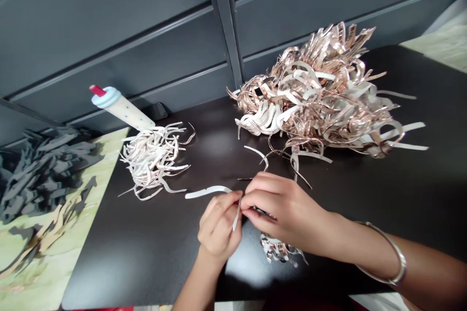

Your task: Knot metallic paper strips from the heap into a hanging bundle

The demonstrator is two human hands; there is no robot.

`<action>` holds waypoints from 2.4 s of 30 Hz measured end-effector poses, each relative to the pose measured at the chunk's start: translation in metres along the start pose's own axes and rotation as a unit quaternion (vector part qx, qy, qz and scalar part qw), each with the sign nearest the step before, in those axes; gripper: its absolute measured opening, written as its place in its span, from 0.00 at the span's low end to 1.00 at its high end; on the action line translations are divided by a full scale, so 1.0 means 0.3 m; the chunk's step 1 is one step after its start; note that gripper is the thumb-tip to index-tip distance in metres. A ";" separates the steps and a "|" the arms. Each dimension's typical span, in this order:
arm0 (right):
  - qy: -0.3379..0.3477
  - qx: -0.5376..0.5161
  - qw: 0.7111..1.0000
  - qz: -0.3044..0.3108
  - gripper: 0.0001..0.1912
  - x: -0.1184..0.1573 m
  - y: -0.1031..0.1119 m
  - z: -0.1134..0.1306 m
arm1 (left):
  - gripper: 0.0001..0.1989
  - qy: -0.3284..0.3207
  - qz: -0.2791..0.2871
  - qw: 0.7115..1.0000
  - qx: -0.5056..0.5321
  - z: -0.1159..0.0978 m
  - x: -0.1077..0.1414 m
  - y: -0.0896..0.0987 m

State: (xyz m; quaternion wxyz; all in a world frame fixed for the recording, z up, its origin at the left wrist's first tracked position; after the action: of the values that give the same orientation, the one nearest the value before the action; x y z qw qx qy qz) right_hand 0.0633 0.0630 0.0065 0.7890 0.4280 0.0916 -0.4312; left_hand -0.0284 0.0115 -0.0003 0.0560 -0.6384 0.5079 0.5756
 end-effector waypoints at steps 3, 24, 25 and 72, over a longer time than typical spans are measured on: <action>0.021 0.055 0.998 0.002 0.11 0.003 -0.006 0.014 | 0.10 -0.015 0.011 1.000 0.002 -0.006 0.005 -0.008; 0.018 0.085 0.975 0.203 0.10 0.247 -0.043 -0.094 | 0.15 0.389 0.147 0.763 -0.494 0.576 0.189 0.244; 0.002 0.088 0.980 0.177 0.11 0.228 -0.026 -0.116 | 0.16 0.404 0.157 0.757 -0.489 0.579 0.198 0.238; -0.188 -0.160 0.968 -0.036 0.10 0.138 -0.080 -0.236 | 0.08 0.538 0.114 0.792 0.267 0.216 0.174 -0.200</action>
State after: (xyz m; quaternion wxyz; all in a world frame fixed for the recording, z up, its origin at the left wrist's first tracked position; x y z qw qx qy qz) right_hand 0.0863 0.0852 -0.0726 0.8344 0.2034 0.0244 -0.5117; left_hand -0.0388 0.0521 -0.0939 -0.1235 -0.7422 0.6585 -0.0168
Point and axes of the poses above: each hand's wrist, its own x-axis away from the middle knuckle, its own y-axis out of the back of the hand, z = x × y, the point moved 9 cm from there along -x, towards the middle knuckle, and after that the axes turned 1 degree about -x, right-handed, at the moved point
